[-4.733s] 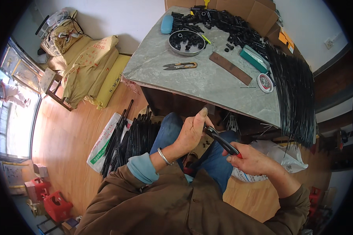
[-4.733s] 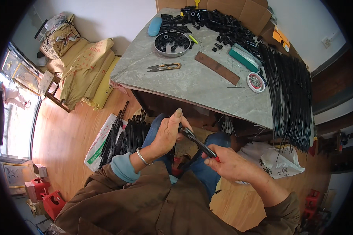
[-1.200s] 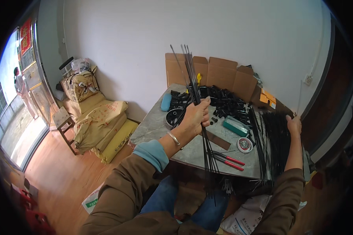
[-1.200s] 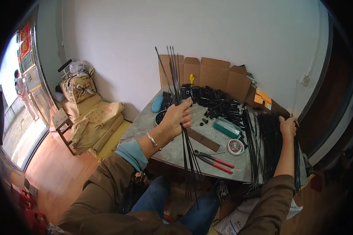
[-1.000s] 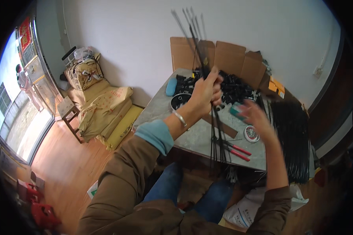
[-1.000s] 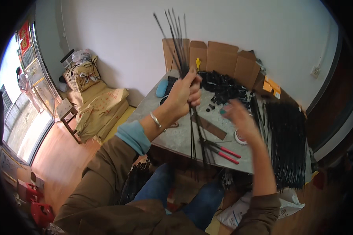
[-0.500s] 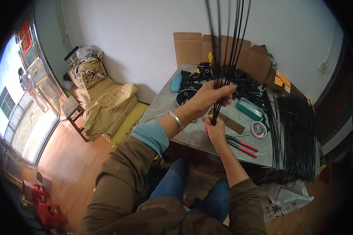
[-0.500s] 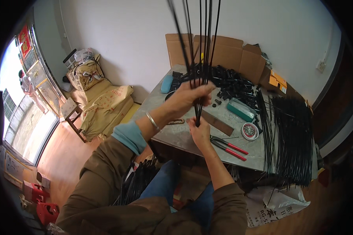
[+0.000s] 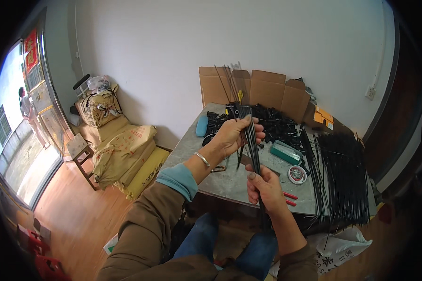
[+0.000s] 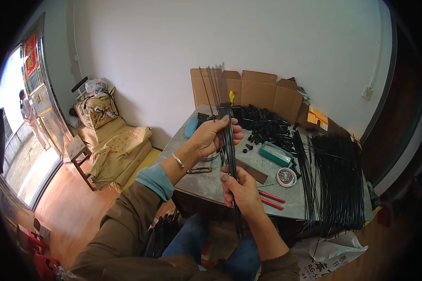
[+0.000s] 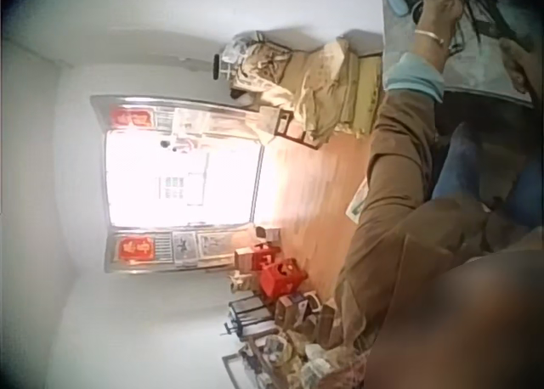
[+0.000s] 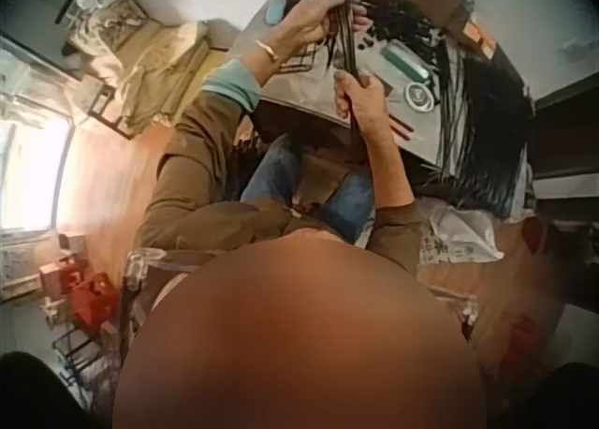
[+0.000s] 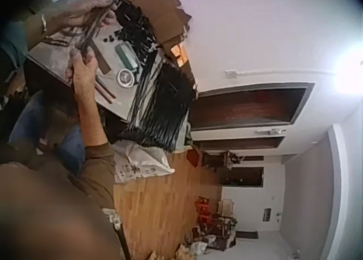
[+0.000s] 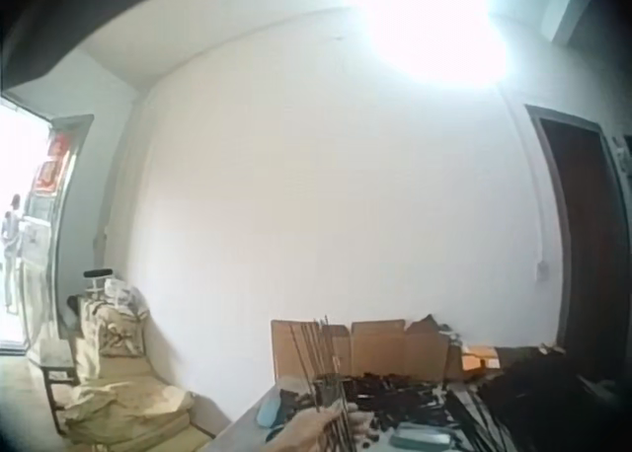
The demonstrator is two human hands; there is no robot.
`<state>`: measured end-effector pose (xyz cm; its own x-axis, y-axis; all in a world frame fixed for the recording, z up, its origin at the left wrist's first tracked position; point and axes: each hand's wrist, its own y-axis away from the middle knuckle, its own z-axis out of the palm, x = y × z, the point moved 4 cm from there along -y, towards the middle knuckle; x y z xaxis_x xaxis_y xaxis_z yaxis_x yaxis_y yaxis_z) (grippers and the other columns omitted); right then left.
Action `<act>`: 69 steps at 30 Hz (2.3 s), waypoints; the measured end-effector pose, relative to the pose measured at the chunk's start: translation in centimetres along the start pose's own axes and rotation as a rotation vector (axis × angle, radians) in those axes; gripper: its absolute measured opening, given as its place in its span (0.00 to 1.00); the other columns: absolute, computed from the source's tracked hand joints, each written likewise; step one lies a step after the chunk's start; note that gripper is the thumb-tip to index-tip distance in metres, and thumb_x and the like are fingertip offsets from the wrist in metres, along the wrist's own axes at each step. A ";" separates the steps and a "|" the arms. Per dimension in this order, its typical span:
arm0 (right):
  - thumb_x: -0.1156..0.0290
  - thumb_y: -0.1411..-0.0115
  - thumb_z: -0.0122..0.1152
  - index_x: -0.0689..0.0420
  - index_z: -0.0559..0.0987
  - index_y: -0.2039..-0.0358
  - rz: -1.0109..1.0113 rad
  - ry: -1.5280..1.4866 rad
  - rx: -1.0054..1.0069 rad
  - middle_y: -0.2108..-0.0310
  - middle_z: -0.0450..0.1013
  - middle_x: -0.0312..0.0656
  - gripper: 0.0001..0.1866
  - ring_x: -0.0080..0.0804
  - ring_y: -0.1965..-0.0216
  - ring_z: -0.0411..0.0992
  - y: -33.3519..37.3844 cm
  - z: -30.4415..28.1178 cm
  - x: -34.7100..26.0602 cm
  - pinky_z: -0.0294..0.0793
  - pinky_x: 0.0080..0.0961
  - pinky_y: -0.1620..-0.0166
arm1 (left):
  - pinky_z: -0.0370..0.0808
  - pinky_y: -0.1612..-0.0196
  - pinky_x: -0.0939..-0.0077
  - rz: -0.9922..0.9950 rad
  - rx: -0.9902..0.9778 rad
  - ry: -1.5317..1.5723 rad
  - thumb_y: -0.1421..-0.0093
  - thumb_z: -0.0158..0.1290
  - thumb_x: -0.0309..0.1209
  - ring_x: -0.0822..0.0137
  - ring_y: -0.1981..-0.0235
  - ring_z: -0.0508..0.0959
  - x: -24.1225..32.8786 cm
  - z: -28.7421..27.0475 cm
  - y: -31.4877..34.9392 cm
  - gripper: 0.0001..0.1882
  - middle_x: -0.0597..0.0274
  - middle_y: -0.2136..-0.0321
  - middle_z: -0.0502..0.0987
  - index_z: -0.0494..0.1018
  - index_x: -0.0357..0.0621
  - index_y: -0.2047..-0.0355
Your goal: Measure, cut, and organize long black rods into bundles on a production table.
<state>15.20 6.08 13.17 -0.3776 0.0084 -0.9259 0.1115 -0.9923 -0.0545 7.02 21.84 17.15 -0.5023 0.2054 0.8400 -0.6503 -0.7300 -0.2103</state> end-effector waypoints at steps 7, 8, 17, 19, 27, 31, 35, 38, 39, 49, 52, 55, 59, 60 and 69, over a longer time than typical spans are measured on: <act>0.66 0.35 0.51 0.63 0.74 0.57 -0.179 0.250 0.234 0.79 0.69 0.36 0.13 0.19 0.84 0.64 2.2 -2.3 0.8 0.66 0.18 0.81 | 0.81 0.64 0.64 -0.038 0.067 0.036 0.35 0.48 0.35 0.56 0.65 0.81 -0.7 1.6 0.7 0.17 0.50 0.63 0.77 0.68 0.33 0.55; 0.66 0.34 0.50 0.63 0.75 0.59 -0.235 0.324 0.298 0.77 0.72 0.37 0.13 0.19 0.83 0.65 2.3 -3.1 0.8 0.67 0.18 0.81 | 0.81 0.64 0.64 -0.031 0.091 -0.027 0.35 0.48 0.34 0.57 0.66 0.81 -0.8 1.8 0.7 0.15 0.50 0.64 0.77 0.69 0.33 0.56; 0.67 0.36 0.47 0.61 0.80 0.69 -0.315 0.636 0.634 0.80 0.74 0.37 0.14 0.18 0.79 0.70 3.5 -6.3 -2.7 0.68 0.17 0.75 | 0.80 0.63 0.63 0.007 0.204 -0.070 0.36 0.44 0.25 0.54 0.63 0.80 -0.3 1.2 1.0 0.12 0.48 0.59 0.74 0.64 0.36 0.53; 0.63 0.35 0.48 0.60 0.79 0.69 -0.489 0.614 0.679 0.81 0.72 0.35 0.15 0.15 0.85 0.63 4.3 -10.5 -5.8 0.60 0.14 0.83 | 0.81 0.63 0.62 0.011 0.175 -0.031 0.37 0.45 0.25 0.55 0.65 0.80 0.6 0.9 0.9 0.13 0.48 0.61 0.75 0.64 0.37 0.52; 0.62 0.36 0.51 0.65 0.75 0.54 -0.288 1.245 1.021 0.72 0.74 0.38 0.19 0.24 0.80 0.67 4.5 -26.1 -13.7 0.67 0.23 0.76 | 0.81 0.59 0.60 -0.067 0.138 -0.064 0.37 0.47 0.26 0.56 0.63 0.80 4.4 -2.8 3.1 0.15 0.51 0.62 0.76 0.65 0.36 0.50; 0.68 0.42 0.58 0.59 0.74 0.53 -0.499 1.758 0.893 0.57 0.73 0.47 0.17 0.40 0.59 0.74 2.9 -22.6 -8.9 0.72 0.29 0.57 | 0.81 0.57 0.61 -0.071 0.126 -0.121 0.38 0.49 0.25 0.55 0.62 0.80 4.3 -3.1 3.7 0.16 0.49 0.60 0.76 0.66 0.35 0.50; 0.71 0.51 0.65 0.58 0.76 0.58 -0.251 1.517 0.214 0.62 0.73 0.45 0.18 0.42 0.61 0.72 1.2 -16.3 1.9 0.71 0.36 0.57 | 0.80 0.56 0.61 -0.091 0.086 -0.202 0.39 0.51 0.25 0.54 0.60 0.80 5.1 -2.6 5.4 0.18 0.48 0.58 0.76 0.66 0.34 0.49; 0.71 0.55 0.67 0.56 0.76 0.57 -0.284 1.752 0.242 0.58 0.72 0.42 0.21 0.42 0.56 0.68 2.3 -13.7 4.5 0.64 0.40 0.52 | 0.80 0.56 0.62 -0.115 0.013 -0.196 0.39 0.51 0.27 0.54 0.60 0.80 5.4 -2.1 6.5 0.18 0.48 0.59 0.76 0.66 0.34 0.49; 0.71 0.56 0.67 0.56 0.76 0.57 -0.320 1.770 0.276 0.58 0.71 0.41 0.22 0.42 0.54 0.67 2.4 -14.4 5.0 0.62 0.40 0.51 | 0.80 0.56 0.62 -0.140 -0.021 -0.186 0.39 0.52 0.28 0.54 0.60 0.80 5.3 -1.8 6.8 0.18 0.49 0.60 0.77 0.66 0.34 0.49; 0.75 0.54 0.64 0.57 0.69 0.46 -0.298 1.588 0.343 0.54 0.69 0.42 0.31 0.38 0.52 0.66 2.5 -13.1 -2.4 0.63 0.33 0.50 | 0.79 0.61 0.70 -0.202 -0.282 -0.058 0.36 0.50 0.36 0.62 0.67 0.80 -1.1 4.8 6.7 0.17 0.52 0.65 0.78 0.67 0.34 0.54; 0.65 0.48 0.62 0.59 0.58 0.37 -0.271 0.518 0.030 0.46 0.65 0.41 0.39 0.28 0.46 0.64 -0.9 -7.8 -2.1 0.65 0.25 0.47 | 0.78 0.62 0.73 -0.233 -0.423 0.012 0.35 0.48 0.35 0.66 0.69 0.80 -4.4 6.8 6.9 0.15 0.54 0.66 0.78 0.68 0.35 0.56; 0.47 0.49 0.59 0.62 0.70 0.48 -0.126 0.424 -0.020 0.57 0.72 0.39 0.36 0.28 0.54 0.68 -2.5 -7.2 -1.6 0.67 0.24 0.51 | 0.77 0.62 0.76 -0.227 -0.493 0.085 0.35 0.47 0.35 0.68 0.67 0.79 -5.0 7.7 8.1 0.14 0.55 0.67 0.78 0.69 0.34 0.58; 0.63 0.42 0.55 0.59 0.72 0.51 -0.024 1.449 -0.216 0.65 0.74 0.40 0.21 0.37 0.53 0.69 -6.8 -8.9 -2.5 0.63 0.33 0.44 | 0.75 0.59 0.78 -0.132 -0.557 0.030 0.34 0.46 0.33 0.71 0.64 0.78 -5.1 6.3 8.7 0.14 0.57 0.66 0.78 0.69 0.33 0.57; 0.63 0.42 0.55 0.59 0.72 0.51 -0.020 1.452 -0.212 0.65 0.74 0.40 0.21 0.37 0.53 0.69 -8.0 -10.0 -2.5 0.63 0.33 0.44 | 0.75 0.58 0.79 -0.081 -0.575 -0.017 0.34 0.46 0.32 0.72 0.63 0.78 -5.2 5.8 9.1 0.13 0.58 0.65 0.78 0.69 0.33 0.57; 0.63 0.44 0.63 0.62 0.62 0.40 0.070 1.022 -0.142 0.42 0.63 0.47 0.34 0.46 0.40 0.61 -9.3 -16.4 -1.3 0.63 0.47 0.41 | 0.76 0.56 0.74 -0.344 -0.177 0.061 0.33 0.45 0.30 0.67 0.62 0.79 -20.8 -2.7 10.4 0.12 0.56 0.65 0.77 0.69 0.32 0.55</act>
<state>29.75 17.38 8.79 0.5872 0.1180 -0.8008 0.2354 -0.9715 0.0294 9.16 11.74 -3.83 -0.2670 0.4612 0.8462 -0.8723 -0.4889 -0.0087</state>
